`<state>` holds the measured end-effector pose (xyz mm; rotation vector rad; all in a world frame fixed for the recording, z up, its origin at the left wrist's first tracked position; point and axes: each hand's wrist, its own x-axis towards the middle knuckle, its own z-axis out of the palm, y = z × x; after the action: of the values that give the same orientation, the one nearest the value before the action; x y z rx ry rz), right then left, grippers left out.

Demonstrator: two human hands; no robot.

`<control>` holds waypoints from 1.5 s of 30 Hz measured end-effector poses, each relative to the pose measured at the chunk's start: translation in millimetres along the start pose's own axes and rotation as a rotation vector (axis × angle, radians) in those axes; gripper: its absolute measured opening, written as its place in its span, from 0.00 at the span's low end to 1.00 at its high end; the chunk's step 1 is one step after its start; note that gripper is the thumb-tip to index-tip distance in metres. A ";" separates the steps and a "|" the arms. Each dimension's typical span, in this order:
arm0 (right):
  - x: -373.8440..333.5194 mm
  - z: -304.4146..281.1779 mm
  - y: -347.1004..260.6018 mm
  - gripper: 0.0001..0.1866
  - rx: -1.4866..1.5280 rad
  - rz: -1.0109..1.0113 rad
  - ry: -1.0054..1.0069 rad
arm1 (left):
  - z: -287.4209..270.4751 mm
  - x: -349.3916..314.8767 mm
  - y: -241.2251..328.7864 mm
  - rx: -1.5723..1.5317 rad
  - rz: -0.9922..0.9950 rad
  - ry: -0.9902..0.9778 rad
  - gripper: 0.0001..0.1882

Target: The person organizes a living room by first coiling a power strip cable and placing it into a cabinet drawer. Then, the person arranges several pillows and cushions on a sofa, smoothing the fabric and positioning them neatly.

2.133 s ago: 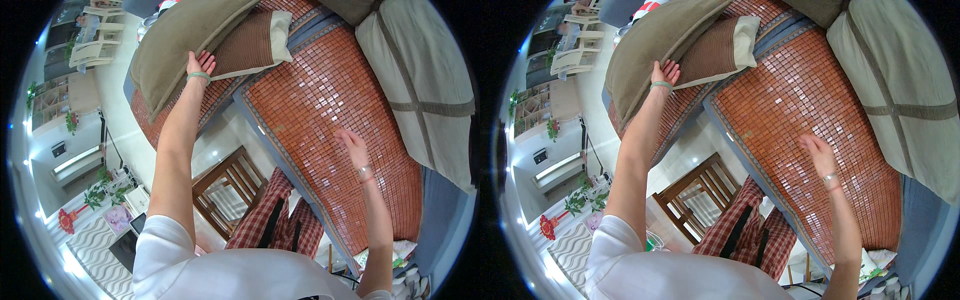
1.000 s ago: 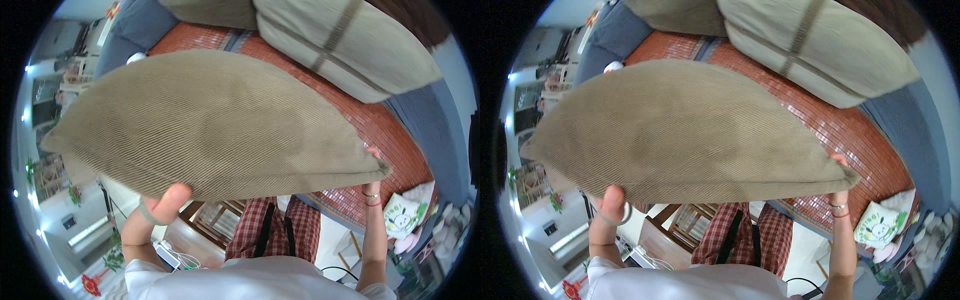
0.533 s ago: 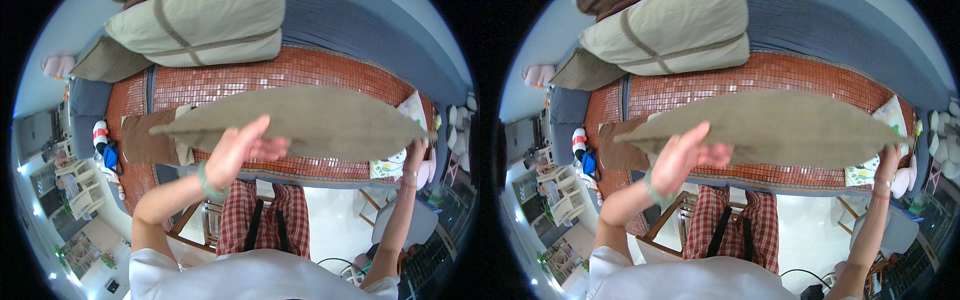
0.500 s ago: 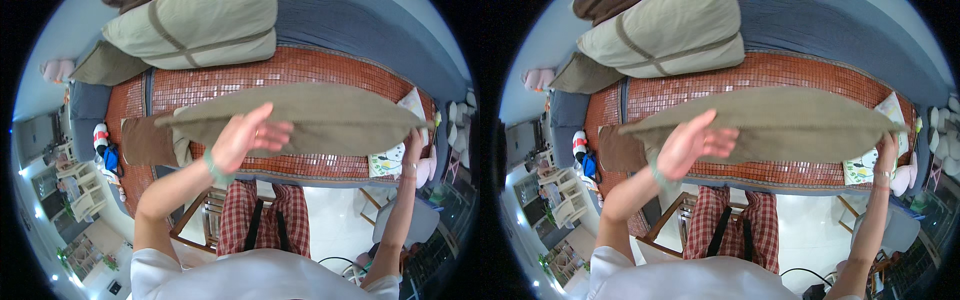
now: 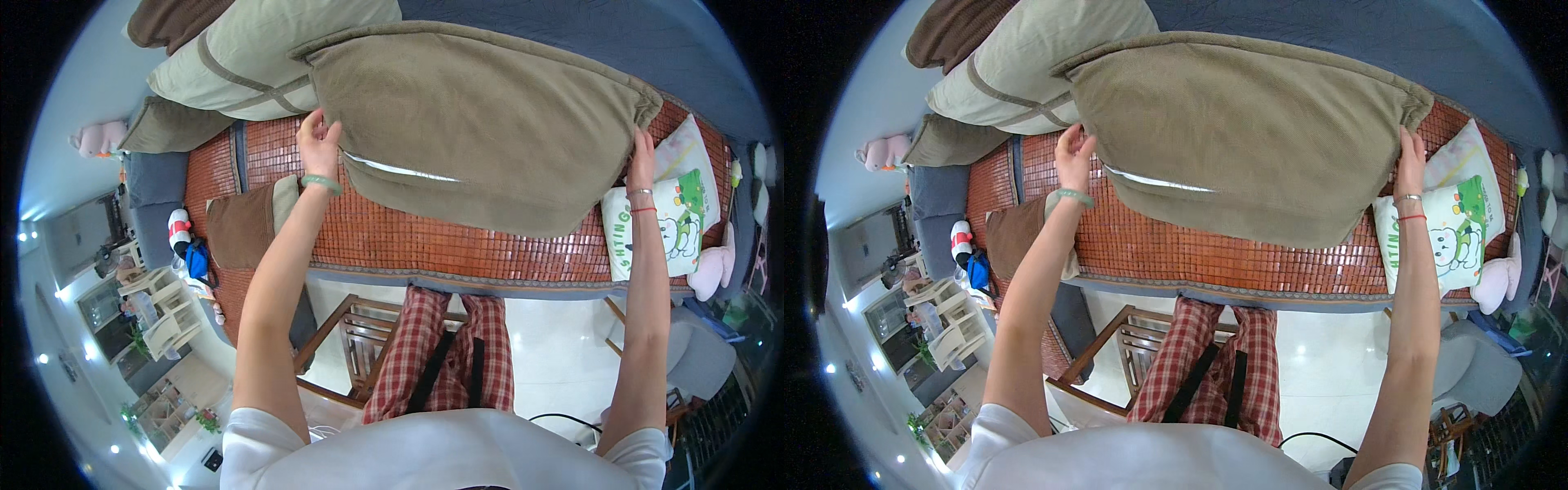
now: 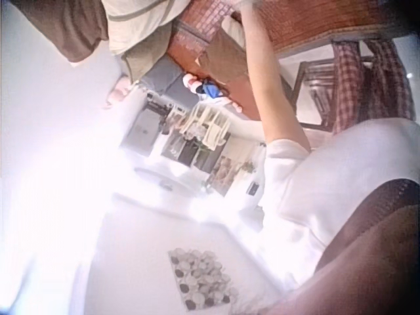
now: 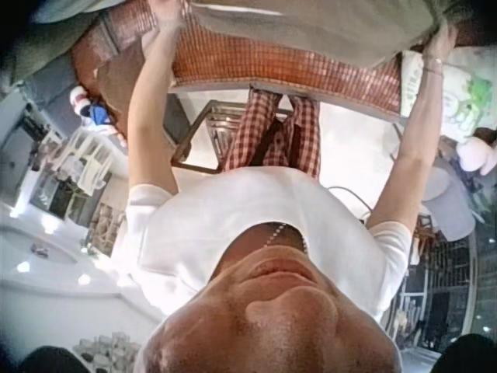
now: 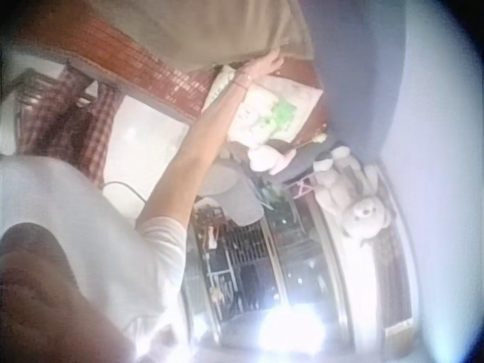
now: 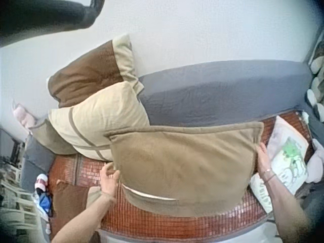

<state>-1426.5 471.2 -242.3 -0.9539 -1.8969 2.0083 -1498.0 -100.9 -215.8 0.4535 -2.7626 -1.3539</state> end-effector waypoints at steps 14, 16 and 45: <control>-28.8 -45.4 57.8 0.20 0.222 0.268 -0.024 | 21.7 41.9 -18.2 -0.790 -0.573 -0.309 0.40; -53.8 -39.9 28.5 0.20 0.250 0.220 0.048 | -1.1 12.5 -2.3 -0.930 -0.548 -0.279 0.33; -159.7 -125.2 132.7 0.32 -0.567 0.603 -0.271 | -11.6 -151.0 -182.1 -0.170 -0.856 -0.603 0.59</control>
<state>-1195.3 462.9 -315.0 -1.6261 -2.6605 1.9856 -1307.1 -174.0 -335.4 1.5775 -2.9468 -2.1634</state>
